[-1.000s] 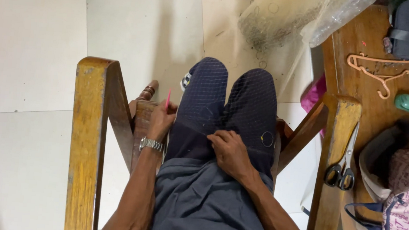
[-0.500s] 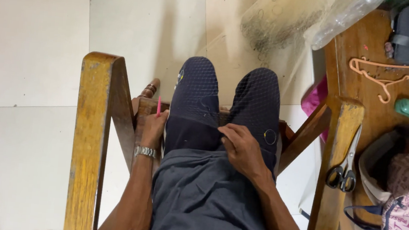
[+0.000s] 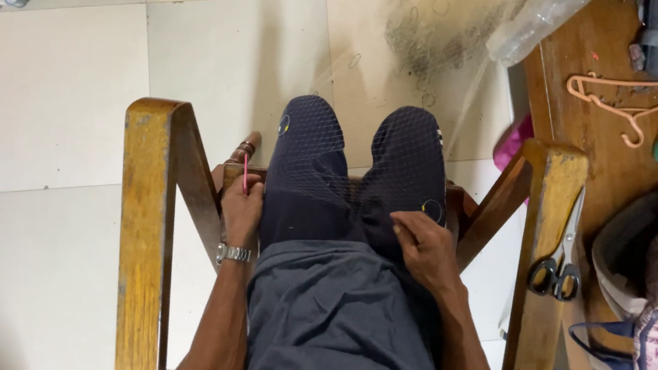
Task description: Repairing a fishing net using a netting needle and scissors
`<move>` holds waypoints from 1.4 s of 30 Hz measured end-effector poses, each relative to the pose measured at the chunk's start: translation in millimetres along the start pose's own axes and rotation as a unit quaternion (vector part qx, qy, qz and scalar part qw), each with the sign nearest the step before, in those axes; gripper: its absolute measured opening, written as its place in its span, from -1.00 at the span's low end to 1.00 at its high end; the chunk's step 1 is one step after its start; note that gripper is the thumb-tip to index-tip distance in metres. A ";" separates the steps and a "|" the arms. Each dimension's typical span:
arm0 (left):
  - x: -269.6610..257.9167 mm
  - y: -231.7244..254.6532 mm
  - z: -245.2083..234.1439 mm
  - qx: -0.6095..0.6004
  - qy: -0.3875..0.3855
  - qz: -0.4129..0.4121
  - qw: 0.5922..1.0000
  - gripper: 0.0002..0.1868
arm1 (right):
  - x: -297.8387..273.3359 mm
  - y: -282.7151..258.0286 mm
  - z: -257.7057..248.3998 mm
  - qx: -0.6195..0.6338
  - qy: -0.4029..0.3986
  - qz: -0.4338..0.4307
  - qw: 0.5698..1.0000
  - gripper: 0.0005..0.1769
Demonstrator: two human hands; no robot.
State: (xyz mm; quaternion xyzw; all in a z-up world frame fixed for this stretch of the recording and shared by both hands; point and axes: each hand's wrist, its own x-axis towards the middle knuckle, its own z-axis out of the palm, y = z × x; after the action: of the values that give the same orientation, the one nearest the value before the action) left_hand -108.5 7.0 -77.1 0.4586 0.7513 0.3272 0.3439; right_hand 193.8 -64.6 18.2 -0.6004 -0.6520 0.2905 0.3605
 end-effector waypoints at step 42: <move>-43.0 -61.0 -16.5 0.164 0.028 0.052 0.985 -0.58 | -68.2 -6.9 -177.2 -0.361 -0.036 0.266 0.893 -0.39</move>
State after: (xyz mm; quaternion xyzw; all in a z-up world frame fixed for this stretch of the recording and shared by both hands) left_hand -135.5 -57.4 -107.9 0.5379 0.7792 0.2298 0.2250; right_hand 336.3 -142.6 116.8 -0.8292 -0.5408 0.1413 0.0045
